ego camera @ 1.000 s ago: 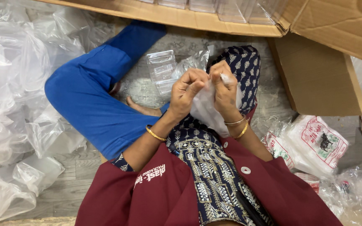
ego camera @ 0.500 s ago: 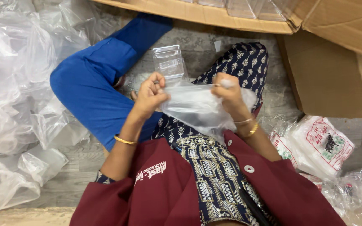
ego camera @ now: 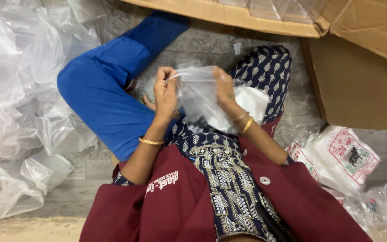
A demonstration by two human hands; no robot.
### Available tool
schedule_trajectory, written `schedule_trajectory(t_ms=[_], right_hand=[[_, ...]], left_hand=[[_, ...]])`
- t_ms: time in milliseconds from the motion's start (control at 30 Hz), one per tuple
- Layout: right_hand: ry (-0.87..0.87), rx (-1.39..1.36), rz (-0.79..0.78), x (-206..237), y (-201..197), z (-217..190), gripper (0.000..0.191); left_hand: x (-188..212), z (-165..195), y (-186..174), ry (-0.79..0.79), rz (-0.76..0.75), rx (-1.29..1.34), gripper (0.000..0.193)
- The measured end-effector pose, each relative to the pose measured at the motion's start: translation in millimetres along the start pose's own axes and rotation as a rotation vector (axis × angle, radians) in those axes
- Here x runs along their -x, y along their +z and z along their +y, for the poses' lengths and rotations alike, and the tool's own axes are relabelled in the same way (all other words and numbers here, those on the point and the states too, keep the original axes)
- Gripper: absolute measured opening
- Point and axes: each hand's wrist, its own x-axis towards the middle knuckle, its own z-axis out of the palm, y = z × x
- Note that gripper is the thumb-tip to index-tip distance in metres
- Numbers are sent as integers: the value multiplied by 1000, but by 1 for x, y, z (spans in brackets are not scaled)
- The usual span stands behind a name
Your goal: The person sits on the floor and repeatedly takes small clear plastic containers from a cardboard box, places them into a white plastic bag, and then puts the bag back into the box. The person handles the containers and bags by hand.
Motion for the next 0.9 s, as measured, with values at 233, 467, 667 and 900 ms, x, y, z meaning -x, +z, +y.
schedule_trajectory(t_ms=[233, 467, 667, 900], right_hand=[[218, -573, -293, 26, -45, -57, 59], [92, -304, -293, 36, -54, -54, 52], [-239, 62, -57, 19, -53, -72, 33], [-38, -518, -114, 31, -102, -103, 49]], left_hand=[[11, 73, 24, 88, -46, 348, 21], [12, 61, 22, -421, -788, 520, 48], [31, 53, 41, -199, -1049, 180, 43], [-80, 52, -135, -36, 129, -189, 42]])
